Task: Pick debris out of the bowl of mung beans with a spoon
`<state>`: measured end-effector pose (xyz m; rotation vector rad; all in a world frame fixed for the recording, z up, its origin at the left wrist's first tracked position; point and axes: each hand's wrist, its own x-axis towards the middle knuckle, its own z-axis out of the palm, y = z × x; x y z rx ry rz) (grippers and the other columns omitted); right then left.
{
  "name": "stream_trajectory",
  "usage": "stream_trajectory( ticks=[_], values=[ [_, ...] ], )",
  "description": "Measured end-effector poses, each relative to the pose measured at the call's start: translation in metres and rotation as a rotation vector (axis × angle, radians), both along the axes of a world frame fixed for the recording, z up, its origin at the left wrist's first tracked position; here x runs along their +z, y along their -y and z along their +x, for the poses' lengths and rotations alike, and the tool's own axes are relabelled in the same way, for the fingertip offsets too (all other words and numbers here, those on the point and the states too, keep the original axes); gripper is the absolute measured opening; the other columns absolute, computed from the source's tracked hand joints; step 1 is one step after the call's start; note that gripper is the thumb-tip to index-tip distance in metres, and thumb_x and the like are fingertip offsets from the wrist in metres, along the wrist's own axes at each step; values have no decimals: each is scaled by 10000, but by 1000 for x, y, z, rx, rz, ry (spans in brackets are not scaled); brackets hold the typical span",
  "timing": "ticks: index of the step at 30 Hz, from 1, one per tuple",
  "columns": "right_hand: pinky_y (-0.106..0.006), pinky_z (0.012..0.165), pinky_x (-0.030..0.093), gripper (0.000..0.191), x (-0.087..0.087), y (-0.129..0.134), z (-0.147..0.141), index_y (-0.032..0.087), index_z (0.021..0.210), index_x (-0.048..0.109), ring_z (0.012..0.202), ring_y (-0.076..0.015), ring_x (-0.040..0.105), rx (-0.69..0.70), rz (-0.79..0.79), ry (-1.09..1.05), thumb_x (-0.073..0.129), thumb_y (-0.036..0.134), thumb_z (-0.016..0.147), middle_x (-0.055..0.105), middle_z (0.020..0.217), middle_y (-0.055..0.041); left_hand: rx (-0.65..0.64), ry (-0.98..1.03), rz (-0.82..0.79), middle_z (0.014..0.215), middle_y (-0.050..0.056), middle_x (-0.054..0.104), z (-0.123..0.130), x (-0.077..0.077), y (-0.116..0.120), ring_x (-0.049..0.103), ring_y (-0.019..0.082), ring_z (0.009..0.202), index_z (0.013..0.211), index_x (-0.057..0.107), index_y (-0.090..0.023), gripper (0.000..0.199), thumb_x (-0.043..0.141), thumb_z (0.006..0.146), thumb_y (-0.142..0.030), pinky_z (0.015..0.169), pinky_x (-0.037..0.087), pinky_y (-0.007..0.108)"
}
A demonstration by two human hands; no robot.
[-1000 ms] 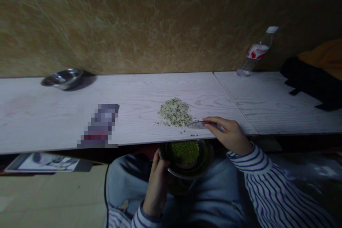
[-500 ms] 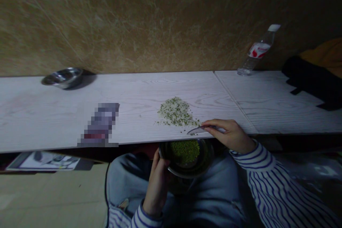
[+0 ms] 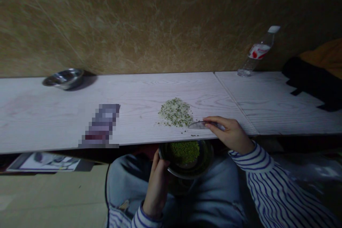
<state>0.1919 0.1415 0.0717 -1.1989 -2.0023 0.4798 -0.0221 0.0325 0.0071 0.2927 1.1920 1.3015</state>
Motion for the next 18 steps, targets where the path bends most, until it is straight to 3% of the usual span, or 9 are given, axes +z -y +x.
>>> stream_trajectory(
  ticks=[6, 12, 16, 18],
  values=[
    [-294, 827, 573, 201, 1, 8, -2, 214, 983, 717, 870, -188, 709, 34, -8, 7, 577, 220, 839, 753, 947, -38, 32, 65, -48, 1229, 53, 603, 2, 3, -1, 550, 262, 1098, 1222, 543, -253, 575, 603, 651, -251, 716, 491, 287],
    [-306, 788, 584, 200, -5, 3, -4, 211, 989, 712, 850, -197, 711, -34, 18, -20, 582, 232, 839, 753, 935, -43, 23, 19, -75, 1124, 46, 636, -1, 4, -1, 586, 225, 945, 1228, 540, -255, 589, 585, 641, -247, 595, 451, 243],
    [-293, 797, 580, 189, -4, 6, -6, 206, 971, 718, 845, -194, 713, -16, 8, -23, 593, 228, 832, 755, 923, -43, -10, 3, -74, 1159, 49, 615, -4, 3, 0, 576, 189, 806, 1272, 502, -268, 607, 556, 668, -260, 505, 400, 221],
    [-294, 800, 580, 190, -4, 8, -8, 209, 974, 719, 844, -193, 713, -8, 6, -21, 591, 226, 834, 756, 923, -40, -7, 22, -57, 1170, 48, 611, -4, 1, 0, 578, 194, 826, 1263, 507, -261, 596, 550, 669, -250, 523, 415, 230]
  ],
)
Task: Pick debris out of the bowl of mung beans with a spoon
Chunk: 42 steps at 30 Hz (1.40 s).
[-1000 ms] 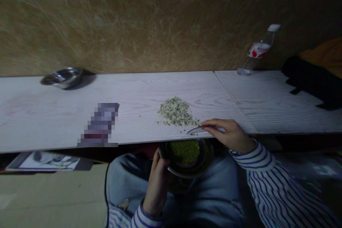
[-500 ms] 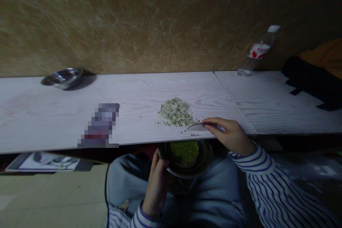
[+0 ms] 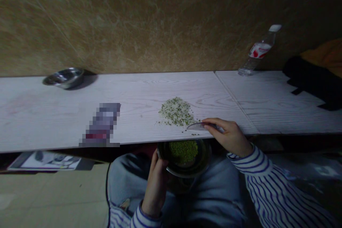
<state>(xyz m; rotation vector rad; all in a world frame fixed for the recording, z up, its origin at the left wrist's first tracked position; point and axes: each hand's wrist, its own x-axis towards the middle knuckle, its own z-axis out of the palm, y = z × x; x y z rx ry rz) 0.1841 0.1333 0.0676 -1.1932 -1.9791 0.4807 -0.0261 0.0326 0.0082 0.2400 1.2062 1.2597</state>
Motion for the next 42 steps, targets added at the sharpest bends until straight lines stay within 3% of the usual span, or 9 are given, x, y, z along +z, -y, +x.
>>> stream_trajectory(
  ticks=[5, 10, 15, 20, 28, 35, 42],
  values=[
    [-298, 820, 576, 194, -1, 3, -6, 216, 987, 716, 863, -188, 711, 41, 8, 4, 583, 219, 846, 752, 956, -40, 40, 32, 21, 1230, 54, 598, 1, -1, 2, 540, 258, 1088, 1218, 543, -245, 550, 602, 671, -263, 691, 478, 272],
    [-307, 830, 576, 201, 1, 0, -15, 223, 993, 715, 869, -181, 708, 71, 21, 1, 575, 202, 851, 751, 960, -33, 20, 13, 5, 1235, 61, 599, -1, 2, 4, 561, 265, 1044, 1255, 516, -254, 595, 595, 665, -259, 562, 448, 236],
    [-292, 818, 576, 210, 4, 2, -18, 229, 992, 715, 860, -166, 705, 138, 19, 21, 567, 180, 850, 751, 942, -24, 31, 29, -1, 1160, 65, 638, -2, 4, 4, 580, 255, 988, 1261, 530, -244, 639, 602, 626, -246, 639, 486, 288],
    [-289, 800, 581, 201, 6, 9, -4, 232, 986, 712, 852, -174, 708, 110, 18, 43, 560, 197, 859, 752, 933, -26, 11, 26, 6, 1194, 45, 633, -1, 3, 2, 572, 245, 1028, 1250, 531, -247, 604, 581, 649, -223, 615, 468, 252],
    [-314, 819, 578, 196, 1, 32, 7, 230, 1025, 683, 859, -187, 705, -110, 126, 121, 550, 210, 882, 744, 956, -34, -21, 111, 63, 1260, 30, 603, 14, 10, 5, 515, 251, 1190, 1241, 525, -257, 509, 579, 739, -188, 885, 477, 331],
    [-324, 862, 563, 263, 5, 51, -25, 231, 1085, 655, 903, -183, 689, -20, 206, 117, 496, 139, 897, 733, 971, -43, -1, 168, 85, 1253, 50, 632, 19, 16, 7, 541, 263, 1194, 1269, 521, -245, 550, 586, 729, -159, 977, 435, 371],
    [-333, 858, 557, 257, 4, 45, -31, 216, 1083, 646, 905, -184, 683, -14, 216, 107, 498, 124, 894, 730, 975, -54, 29, 94, 86, 1312, 31, 594, 1, 10, 16, 475, 252, 1260, 1289, 523, -270, 558, 573, 742, -172, 997, 404, 345]
  ],
)
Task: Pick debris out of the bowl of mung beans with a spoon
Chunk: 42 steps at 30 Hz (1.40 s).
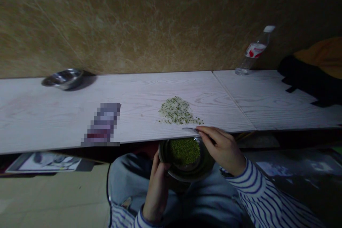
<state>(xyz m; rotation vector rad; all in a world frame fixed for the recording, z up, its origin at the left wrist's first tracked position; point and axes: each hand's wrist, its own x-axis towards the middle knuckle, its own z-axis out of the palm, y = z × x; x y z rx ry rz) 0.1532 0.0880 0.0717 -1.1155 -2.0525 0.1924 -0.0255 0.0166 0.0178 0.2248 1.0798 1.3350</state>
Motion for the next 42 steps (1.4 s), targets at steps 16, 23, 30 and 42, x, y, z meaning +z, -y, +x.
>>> stream_trajectory(
  ticks=[16, 23, 30, 42],
  values=[
    [-291, 788, 566, 199, 3, -28, 20, 215, 981, 700, 846, -170, 699, 66, -123, -11, 540, 170, 872, 748, 919, -27, -28, 21, -69, 1284, 45, 610, 5, -4, -2, 510, 273, 1214, 1262, 539, -260, 562, 603, 706, -201, 867, 482, 330],
    [-299, 819, 562, 226, -5, -60, 2, 228, 1000, 703, 864, -173, 703, 31, -157, -58, 529, 179, 865, 750, 952, -20, -5, 58, -99, 1319, 55, 591, 9, -8, -8, 502, 274, 1230, 1343, 468, -253, 675, 590, 682, -186, 898, 466, 331],
    [-289, 811, 556, 223, 1, -79, -1, 225, 998, 702, 869, -175, 701, -11, -147, -111, 540, 177, 853, 748, 956, -21, -6, 50, -86, 1268, 77, 620, 13, -5, -14, 526, 287, 1202, 1359, 460, -246, 698, 591, 675, -187, 894, 464, 360],
    [-348, 802, 568, 244, -7, -83, 39, 184, 1039, 689, 916, -234, 698, -299, -58, -31, 533, 237, 859, 742, 994, -81, -24, 90, -114, 1263, 69, 628, 20, -3, -14, 528, 280, 1208, 1341, 469, -241, 665, 592, 689, -189, 931, 440, 369]
  ],
)
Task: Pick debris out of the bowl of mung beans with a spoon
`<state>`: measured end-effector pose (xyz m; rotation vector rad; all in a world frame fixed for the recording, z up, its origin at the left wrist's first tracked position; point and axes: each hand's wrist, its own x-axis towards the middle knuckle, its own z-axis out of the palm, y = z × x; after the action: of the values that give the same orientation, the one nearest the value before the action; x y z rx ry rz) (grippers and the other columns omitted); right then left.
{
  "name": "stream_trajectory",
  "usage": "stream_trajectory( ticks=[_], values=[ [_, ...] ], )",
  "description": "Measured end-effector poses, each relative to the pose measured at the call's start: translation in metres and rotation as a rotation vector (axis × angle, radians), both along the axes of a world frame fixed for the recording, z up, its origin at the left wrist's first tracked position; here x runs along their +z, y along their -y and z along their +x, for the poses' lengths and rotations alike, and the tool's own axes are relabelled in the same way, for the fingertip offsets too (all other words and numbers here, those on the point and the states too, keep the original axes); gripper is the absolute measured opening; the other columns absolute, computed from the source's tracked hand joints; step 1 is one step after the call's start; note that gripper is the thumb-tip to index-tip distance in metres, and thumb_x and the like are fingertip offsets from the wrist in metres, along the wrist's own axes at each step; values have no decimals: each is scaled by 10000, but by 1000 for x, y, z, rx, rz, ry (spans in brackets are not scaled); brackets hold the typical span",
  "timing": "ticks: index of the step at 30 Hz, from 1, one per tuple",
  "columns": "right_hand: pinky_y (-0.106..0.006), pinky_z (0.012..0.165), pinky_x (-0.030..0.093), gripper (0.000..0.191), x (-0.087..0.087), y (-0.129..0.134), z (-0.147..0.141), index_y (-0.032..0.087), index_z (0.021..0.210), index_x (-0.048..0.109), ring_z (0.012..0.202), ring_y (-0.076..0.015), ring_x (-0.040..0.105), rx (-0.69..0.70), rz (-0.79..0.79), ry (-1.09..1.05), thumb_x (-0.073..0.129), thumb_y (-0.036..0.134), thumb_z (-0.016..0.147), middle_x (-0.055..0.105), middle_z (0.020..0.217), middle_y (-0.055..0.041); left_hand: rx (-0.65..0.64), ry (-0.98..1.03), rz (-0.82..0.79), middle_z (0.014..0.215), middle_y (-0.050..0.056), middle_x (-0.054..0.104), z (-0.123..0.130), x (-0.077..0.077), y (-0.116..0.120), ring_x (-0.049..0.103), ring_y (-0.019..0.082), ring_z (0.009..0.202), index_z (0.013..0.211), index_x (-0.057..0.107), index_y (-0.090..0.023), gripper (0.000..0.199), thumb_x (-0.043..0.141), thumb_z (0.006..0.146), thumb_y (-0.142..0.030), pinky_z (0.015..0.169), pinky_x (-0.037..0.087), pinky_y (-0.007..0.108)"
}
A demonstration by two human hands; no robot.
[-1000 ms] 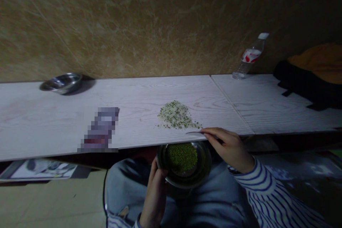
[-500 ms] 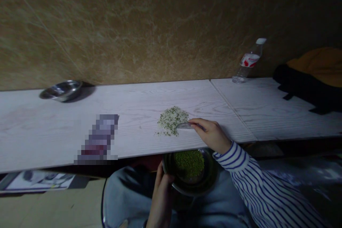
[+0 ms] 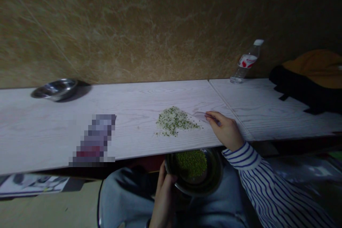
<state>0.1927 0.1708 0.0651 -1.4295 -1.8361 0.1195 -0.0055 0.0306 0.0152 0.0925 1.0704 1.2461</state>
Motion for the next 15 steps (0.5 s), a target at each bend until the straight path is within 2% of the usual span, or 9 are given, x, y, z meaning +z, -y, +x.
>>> stream_trajectory(
  ticks=[9, 12, 15],
  values=[
    [-326, 806, 569, 240, -1, 24, -8, 194, 1046, 688, 911, -219, 702, 35, -39, -16, 538, 244, 866, 744, 995, -69, 24, 53, 36, 1234, 66, 647, 6, 3, 0, 550, 266, 1189, 1355, 445, -235, 697, 586, 677, -156, 923, 456, 349],
    [-327, 817, 562, 244, 3, 18, -5, 193, 1049, 689, 928, -220, 697, 15, -29, -34, 539, 253, 866, 740, 1010, -72, 27, 56, 27, 1241, 67, 644, 7, 6, 0, 562, 264, 1173, 1367, 423, -233, 712, 572, 677, -141, 887, 480, 342],
    [-336, 820, 556, 254, 6, -1, -2, 194, 1054, 688, 933, -222, 692, 7, -32, -43, 529, 246, 862, 739, 1013, -71, 6, 33, 4, 1215, 73, 656, 7, 8, 1, 586, 268, 1135, 1363, 429, -223, 692, 574, 690, -149, 867, 491, 346]
  ],
)
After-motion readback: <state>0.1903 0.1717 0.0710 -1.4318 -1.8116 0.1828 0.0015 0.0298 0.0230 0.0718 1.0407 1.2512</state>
